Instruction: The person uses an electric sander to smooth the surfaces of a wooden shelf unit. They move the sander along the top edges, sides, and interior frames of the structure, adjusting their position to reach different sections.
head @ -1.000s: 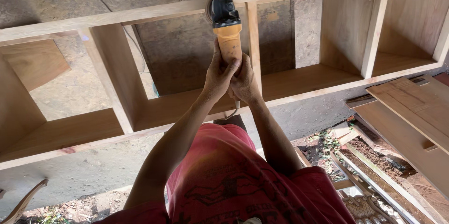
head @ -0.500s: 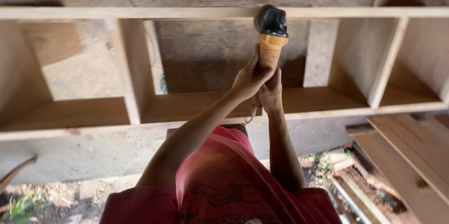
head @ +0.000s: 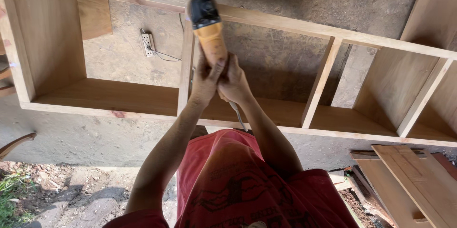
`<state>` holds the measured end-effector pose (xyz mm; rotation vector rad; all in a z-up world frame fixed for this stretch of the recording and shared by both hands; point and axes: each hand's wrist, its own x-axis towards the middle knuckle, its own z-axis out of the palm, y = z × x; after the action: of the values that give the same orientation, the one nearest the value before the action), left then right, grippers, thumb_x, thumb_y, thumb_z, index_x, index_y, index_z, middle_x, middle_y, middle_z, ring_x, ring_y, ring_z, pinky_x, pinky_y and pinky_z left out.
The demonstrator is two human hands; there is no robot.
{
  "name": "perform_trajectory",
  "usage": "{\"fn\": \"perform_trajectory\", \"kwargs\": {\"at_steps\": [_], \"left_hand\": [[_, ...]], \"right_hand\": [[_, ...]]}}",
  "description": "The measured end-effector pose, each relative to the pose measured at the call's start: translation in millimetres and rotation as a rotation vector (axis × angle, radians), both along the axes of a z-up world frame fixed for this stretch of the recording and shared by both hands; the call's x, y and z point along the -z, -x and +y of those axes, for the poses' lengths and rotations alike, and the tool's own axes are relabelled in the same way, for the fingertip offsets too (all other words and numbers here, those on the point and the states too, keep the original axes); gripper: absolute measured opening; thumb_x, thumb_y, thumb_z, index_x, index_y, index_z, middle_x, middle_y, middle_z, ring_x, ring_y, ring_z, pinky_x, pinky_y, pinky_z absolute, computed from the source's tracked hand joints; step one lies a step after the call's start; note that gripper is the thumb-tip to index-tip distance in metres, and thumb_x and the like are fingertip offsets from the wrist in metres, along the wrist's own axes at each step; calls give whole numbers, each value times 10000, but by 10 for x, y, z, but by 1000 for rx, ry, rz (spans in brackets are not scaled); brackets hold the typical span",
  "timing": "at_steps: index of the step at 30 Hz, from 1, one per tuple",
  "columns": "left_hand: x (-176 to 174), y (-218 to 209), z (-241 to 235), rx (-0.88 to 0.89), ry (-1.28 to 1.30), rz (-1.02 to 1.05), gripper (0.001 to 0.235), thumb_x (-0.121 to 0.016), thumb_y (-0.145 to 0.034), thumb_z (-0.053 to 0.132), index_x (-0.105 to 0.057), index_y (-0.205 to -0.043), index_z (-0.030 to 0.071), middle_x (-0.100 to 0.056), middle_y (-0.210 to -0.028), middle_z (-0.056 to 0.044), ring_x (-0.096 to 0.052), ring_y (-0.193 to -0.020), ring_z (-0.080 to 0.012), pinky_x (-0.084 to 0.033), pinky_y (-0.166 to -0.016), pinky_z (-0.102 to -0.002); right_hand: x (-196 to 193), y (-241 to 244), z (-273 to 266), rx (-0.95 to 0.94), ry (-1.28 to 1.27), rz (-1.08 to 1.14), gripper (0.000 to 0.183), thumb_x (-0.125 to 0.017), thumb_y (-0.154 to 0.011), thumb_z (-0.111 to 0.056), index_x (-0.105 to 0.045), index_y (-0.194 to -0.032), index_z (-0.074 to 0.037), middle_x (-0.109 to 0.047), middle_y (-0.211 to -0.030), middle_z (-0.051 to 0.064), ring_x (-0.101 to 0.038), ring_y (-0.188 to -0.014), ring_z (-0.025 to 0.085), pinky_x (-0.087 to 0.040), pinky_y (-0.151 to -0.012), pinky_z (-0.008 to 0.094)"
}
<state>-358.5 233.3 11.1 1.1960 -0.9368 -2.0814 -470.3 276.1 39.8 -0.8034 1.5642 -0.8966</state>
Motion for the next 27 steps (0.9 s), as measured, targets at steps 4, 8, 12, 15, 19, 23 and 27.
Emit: {"fn": "perform_trajectory", "kwargs": {"at_steps": [4, 8, 12, 15, 19, 23, 27], "left_hand": [[59, -405, -144, -58, -76, -21, 750, -688, -1054, 332, -329, -1616, -10, -613, -1404, -201, -627, -1258, -273, -554, -1056, -405], [-12, -271, -62, -28, 3, -69, 875, -640, -1027, 341, -90, -1661, 91, -555, -1433, -177, -612, -1268, -270, -564, -1053, -397], [33, 312, 224, 133, 125, -61, 890, -637, -1100, 308, -7, -1686, 82, -548, -1508, -187, -582, -1382, -268, -511, -1167, -373], [55, 907, 581, 159, 47, -11, 981, -648, -1012, 304, 77, -1644, 114, -570, -1421, -177, -611, -1266, -255, -544, -1070, -362], [129, 1696, 1084, 211, 131, 88, 945, -675, -1044, 281, 2, -1677, 98, -559, -1470, -204, -610, -1281, -259, -531, -1076, -362], [153, 2256, 1436, 364, 200, -43, 955, -663, -1037, 345, 15, -1669, 115, -550, -1482, -231, -632, -1293, -263, -562, -1058, -360], [223, 2733, 1732, 464, 230, -99, 990, -649, -990, 439, 2, -1665, 124, -645, -1365, -236, -717, -1186, -296, -596, -1003, -361]], "right_hand": [[7, -278, -256, -51, -221, -12, 492, -664, -955, -77, -308, -1293, -48, -703, -858, 164, -720, -581, 173, -596, -425, 312], [73, -203, -90, -21, 100, 236, 597, -681, -866, -57, -345, -1358, -59, -714, -989, 243, -738, -756, 338, -597, -570, 413], [177, 314, 368, 91, 137, 239, 437, -620, -998, -65, -356, -1346, -46, -726, -1077, 268, -779, -868, 340, -658, -667, 390], [56, 812, 769, 225, -63, 172, 351, -541, -1015, -106, -397, -1330, -50, -753, -978, 244, -782, -681, 292, -629, -524, 374], [-62, 1438, 1291, 422, -137, 127, 424, -635, -968, -147, -445, -1335, -51, -734, -858, 234, -710, -572, 274, -552, -463, 392], [59, 1964, 1756, 464, 6, 205, 493, -696, -974, -151, -445, -1384, -44, -735, -1045, 192, -721, -841, 224, -603, -684, 368], [182, 2372, 2175, 501, 52, 211, 483, -699, -985, -107, -465, -1399, -25, -676, -1227, 192, -694, -1092, 243, -613, -899, 374]]}}
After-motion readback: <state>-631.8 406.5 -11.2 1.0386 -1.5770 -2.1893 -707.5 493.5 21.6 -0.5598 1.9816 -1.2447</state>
